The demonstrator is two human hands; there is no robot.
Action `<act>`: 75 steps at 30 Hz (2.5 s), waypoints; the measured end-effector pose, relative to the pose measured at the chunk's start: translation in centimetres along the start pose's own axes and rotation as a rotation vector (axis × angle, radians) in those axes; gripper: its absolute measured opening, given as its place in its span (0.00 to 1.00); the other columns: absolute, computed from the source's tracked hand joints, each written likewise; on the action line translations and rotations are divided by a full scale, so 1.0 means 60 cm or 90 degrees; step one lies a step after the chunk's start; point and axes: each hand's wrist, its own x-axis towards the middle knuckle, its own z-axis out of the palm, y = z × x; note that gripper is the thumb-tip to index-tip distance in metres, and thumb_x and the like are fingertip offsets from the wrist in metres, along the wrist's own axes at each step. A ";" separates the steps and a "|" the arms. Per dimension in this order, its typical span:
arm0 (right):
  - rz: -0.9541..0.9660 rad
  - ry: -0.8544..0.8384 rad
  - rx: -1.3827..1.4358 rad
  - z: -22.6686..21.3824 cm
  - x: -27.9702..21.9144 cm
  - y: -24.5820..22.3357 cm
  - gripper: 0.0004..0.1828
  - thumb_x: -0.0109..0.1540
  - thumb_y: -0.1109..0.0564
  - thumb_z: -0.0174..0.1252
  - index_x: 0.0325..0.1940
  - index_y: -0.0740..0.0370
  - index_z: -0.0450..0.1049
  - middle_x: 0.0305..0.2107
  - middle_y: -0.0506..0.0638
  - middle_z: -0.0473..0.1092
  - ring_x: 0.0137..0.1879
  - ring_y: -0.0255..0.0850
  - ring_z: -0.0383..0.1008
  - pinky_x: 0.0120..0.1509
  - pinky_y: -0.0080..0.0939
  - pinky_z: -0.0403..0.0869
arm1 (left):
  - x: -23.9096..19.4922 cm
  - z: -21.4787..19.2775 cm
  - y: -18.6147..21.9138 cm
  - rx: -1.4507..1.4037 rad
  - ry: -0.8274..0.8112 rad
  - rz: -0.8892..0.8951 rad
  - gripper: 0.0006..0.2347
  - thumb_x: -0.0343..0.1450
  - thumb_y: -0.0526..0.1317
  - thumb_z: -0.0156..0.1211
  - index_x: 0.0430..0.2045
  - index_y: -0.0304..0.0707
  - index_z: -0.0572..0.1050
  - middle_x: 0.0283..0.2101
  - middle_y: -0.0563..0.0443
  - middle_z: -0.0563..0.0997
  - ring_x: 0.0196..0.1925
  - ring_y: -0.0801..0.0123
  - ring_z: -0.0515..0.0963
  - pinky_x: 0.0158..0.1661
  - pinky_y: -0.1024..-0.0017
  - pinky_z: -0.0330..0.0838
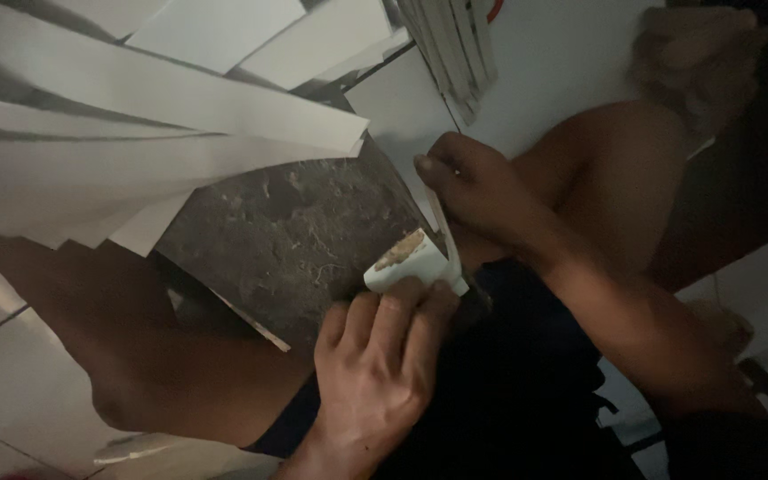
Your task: The person sits on the floor and repeatedly rolls thin white paper strips around a small cylindrical tool to form tight rolls. They place the finished rolls on the floor beside them. A pair of scissors is visible nearby.
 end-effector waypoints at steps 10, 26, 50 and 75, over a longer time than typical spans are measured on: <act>0.012 -0.009 -0.010 0.004 0.019 0.002 0.19 0.69 0.45 0.51 0.42 0.66 0.73 0.32 0.57 0.75 0.38 0.42 0.77 0.41 0.46 0.75 | -0.001 0.000 -0.002 -0.007 -0.027 0.010 0.08 0.71 0.35 0.65 0.42 0.37 0.82 0.38 0.52 0.79 0.32 0.72 0.74 0.29 0.69 0.66; 0.078 -0.001 -0.010 0.016 0.045 0.010 0.20 0.68 0.45 0.52 0.40 0.67 0.72 0.25 0.56 0.73 0.29 0.41 0.74 0.35 0.46 0.74 | -0.010 0.009 -0.007 0.009 -0.020 0.026 0.10 0.71 0.36 0.62 0.45 0.37 0.83 0.42 0.51 0.80 0.35 0.72 0.76 0.31 0.69 0.68; 0.072 0.020 0.054 0.016 0.097 0.063 0.24 0.68 0.42 0.51 0.41 0.68 0.73 0.28 0.56 0.75 0.32 0.43 0.77 0.41 0.48 0.75 | 0.017 -0.005 0.009 0.033 0.040 0.060 0.13 0.65 0.39 0.68 0.44 0.44 0.83 0.41 0.56 0.79 0.34 0.66 0.76 0.31 0.65 0.71; -0.607 0.241 0.360 -0.120 -0.362 0.063 0.07 0.70 0.64 0.55 0.52 0.66 0.71 0.37 0.57 0.76 0.38 0.34 0.78 0.39 0.32 0.79 | -0.038 -0.030 0.059 -0.768 0.170 -0.310 0.23 0.75 0.39 0.55 0.65 0.39 0.60 0.48 0.32 0.83 0.47 0.57 0.88 0.45 0.62 0.84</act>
